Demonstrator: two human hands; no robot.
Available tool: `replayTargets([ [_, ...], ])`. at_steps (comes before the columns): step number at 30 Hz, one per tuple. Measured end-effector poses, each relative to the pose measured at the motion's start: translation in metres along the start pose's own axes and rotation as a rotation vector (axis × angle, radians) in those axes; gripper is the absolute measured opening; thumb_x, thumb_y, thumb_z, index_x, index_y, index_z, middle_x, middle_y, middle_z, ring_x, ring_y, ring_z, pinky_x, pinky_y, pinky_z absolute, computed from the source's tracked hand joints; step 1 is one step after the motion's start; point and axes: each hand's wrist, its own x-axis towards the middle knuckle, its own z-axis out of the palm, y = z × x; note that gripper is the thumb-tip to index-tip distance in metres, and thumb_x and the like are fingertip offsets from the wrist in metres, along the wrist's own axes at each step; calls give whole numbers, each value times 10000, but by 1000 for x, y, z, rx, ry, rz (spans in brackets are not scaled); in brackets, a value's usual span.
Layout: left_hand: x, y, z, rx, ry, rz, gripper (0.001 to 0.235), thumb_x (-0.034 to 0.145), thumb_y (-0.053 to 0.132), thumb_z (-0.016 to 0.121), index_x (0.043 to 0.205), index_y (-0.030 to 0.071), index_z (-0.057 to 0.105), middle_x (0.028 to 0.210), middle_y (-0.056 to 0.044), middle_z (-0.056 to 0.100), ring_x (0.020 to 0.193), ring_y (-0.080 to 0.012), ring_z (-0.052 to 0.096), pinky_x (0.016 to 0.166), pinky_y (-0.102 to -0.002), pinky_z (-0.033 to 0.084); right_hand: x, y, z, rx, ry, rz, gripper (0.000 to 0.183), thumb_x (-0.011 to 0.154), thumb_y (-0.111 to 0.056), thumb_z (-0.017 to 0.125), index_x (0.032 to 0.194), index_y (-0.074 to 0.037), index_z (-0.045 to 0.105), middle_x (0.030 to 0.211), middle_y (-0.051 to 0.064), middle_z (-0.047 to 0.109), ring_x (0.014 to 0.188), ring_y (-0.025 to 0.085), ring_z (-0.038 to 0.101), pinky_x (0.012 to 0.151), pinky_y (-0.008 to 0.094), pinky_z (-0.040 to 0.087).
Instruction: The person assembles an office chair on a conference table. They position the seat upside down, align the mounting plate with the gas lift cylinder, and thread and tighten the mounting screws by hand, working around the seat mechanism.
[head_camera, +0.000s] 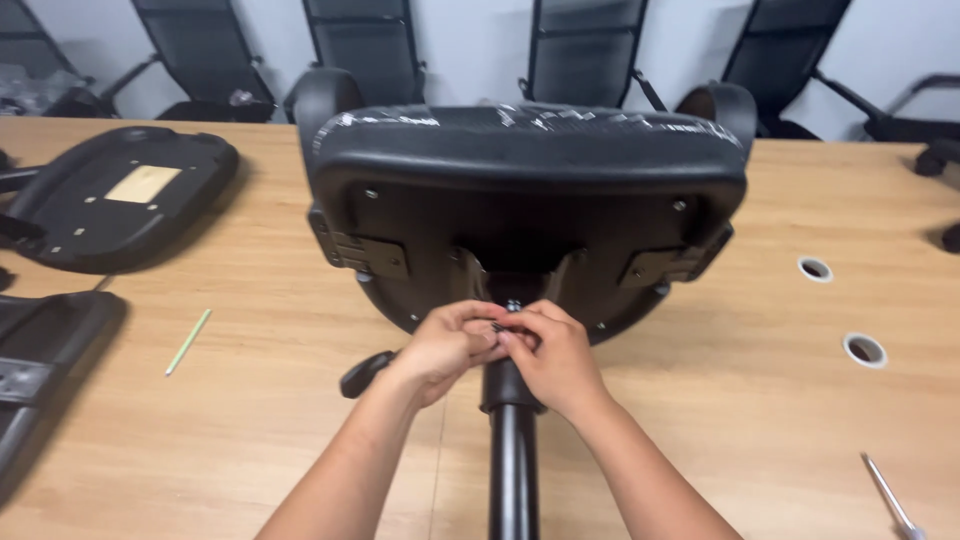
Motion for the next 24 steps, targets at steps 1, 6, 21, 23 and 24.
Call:
replayTargets([
  [1, 3, -6, -1, -7, -18, 23, 369, 934, -114, 494, 1300, -86, 528, 1135, -198, 679, 1104, -265, 700, 969, -347, 559, -2, 6, 1, -15, 11, -26, 180, 890, -79, 746, 1065, -45, 772, 929, 52, 698, 720, 111, 653, 641, 229, 543],
  [6, 3, 2, 4, 10, 17, 80, 341, 934, -73, 535, 1272, -75, 581, 1145, -192, 713, 1068, -240, 731, 948, -336, 567, 10, -8, -11, 161, 48, 192, 163, 926, -126, 703, 1066, -51, 742, 888, 65, 768, 695, 116, 718, 555, 251, 567],
  [21, 17, -13, 6, 175, 295, 204, 150, 895, 135, 749, 916, 49, 629, 746, -29, 702, 664, -108, 673, 552, -252, 512, 9, -7, -7, 157, 82, 110, 172, 851, -90, 775, 1007, -19, 757, 899, 68, 759, 761, 115, 730, 635, 248, 609],
  [23, 16, -14, 6, 168, 303, 190, 162, 888, 133, 753, 895, 65, 605, 723, -13, 688, 654, -103, 667, 541, -251, 502, 8, -7, -7, 175, 79, 128, 176, 844, -86, 777, 1006, -18, 755, 891, 60, 751, 751, 107, 720, 629, 245, 606],
  [24, 17, -16, 5, 166, 309, 181, 197, 892, 134, 763, 887, 68, 578, 702, -21, 669, 633, -105, 645, 526, -253, 478, 8, -7, -6, 199, 73, 159, 179, 843, -82, 773, 1008, -18, 751, 885, 52, 749, 745, 95, 714, 625, 241, 604],
])
